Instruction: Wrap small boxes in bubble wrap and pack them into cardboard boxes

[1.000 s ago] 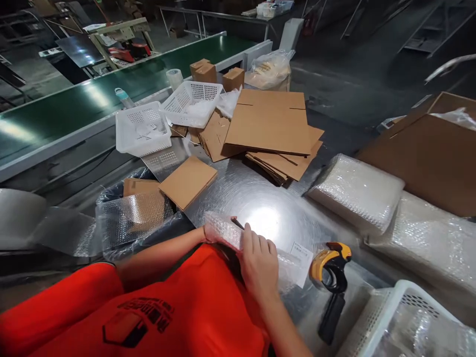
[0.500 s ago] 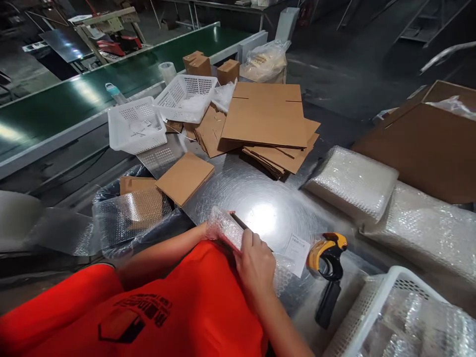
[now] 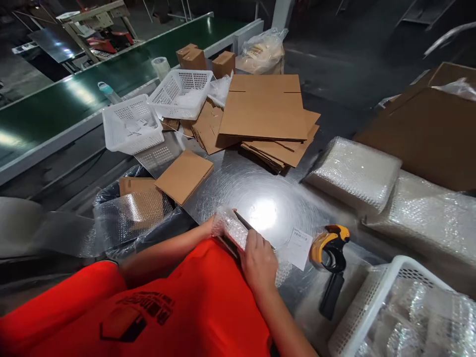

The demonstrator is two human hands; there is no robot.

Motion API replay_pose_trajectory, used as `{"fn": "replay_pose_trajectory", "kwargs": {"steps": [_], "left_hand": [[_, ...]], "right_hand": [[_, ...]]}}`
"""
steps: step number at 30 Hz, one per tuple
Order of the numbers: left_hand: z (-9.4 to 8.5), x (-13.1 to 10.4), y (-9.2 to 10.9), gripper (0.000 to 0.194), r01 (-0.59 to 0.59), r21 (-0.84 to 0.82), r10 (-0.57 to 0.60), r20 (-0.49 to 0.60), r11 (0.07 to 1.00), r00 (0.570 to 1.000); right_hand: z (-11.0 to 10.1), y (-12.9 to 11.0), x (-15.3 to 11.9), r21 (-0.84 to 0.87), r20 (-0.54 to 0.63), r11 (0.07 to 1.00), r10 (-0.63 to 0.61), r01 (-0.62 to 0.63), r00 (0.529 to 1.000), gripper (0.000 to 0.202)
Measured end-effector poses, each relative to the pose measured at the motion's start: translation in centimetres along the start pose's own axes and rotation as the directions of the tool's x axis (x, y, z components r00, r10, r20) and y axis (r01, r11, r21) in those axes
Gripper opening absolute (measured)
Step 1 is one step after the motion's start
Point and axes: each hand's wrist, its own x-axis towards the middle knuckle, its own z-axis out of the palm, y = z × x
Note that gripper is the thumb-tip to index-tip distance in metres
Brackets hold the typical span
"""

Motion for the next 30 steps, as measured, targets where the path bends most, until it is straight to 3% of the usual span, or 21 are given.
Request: {"fn": "replay_pose_trajectory", "kwargs": {"steps": [5, 9, 12, 14, 18, 22, 27, 30], "left_hand": [[-0.4, -0.6, 0.3, 0.025, 0.013, -0.085, -0.014, -0.007, 0.996, 1.0], [-0.3, -0.7, 0.0, 0.033, 0.004, -0.115, -0.011, -0.059, 0.993, 0.998], [-0.2, -0.8, -0.2, 0.035, 0.006, -0.103, -0.012, -0.058, 0.995, 0.998], [-0.2, -0.8, -0.2, 0.039, 0.021, -0.089, -0.025, -0.04, 0.996, 0.999], [-0.4, -0.6, -0.2, 0.04, 0.011, -0.046, -0.013, -0.027, 0.999, 1.0], [-0.5, -0.3, -0.4, 0.037, -0.044, 0.005, 0.044, -0.062, 0.999, 0.997], [-0.3, -0.3, -0.9, 0.046, -0.119, 0.144, 0.123, -0.022, 0.983, 0.992], [-0.4, -0.3, -0.9, 0.049, -0.175, 0.251, 0.19, -0.036, 0.952, 0.981]], "right_hand": [[0.1, -0.8, 1.8, 0.045, 0.168, 0.995, 0.084, -0.093, 0.982, 0.031], [-0.1, 0.8, 0.8, 0.131, 0.237, 0.988, -0.113, 0.083, 0.965, 0.053], [-0.2, 2.4, 0.2, 0.105, 0.394, 0.976, -0.215, 0.188, 0.894, 0.077], [0.0, 3.0, 0.4, 0.026, 0.451, 0.981, -0.185, 0.195, 0.873, 0.076], [1.0, 2.4, 1.2, -0.07, 0.45, 0.964, -0.199, 0.257, 0.87, 0.065], [2.0, 1.1, 1.6, -0.113, 0.48, 0.974, -0.118, 0.195, 0.869, 0.065], [3.2, 0.0, 3.0, -0.074, 0.615, 0.991, -0.044, 0.113, 0.787, 0.063], [3.5, 0.2, 3.3, -0.049, 0.635, 0.992, -0.058, 0.115, 0.771, 0.064]]}}
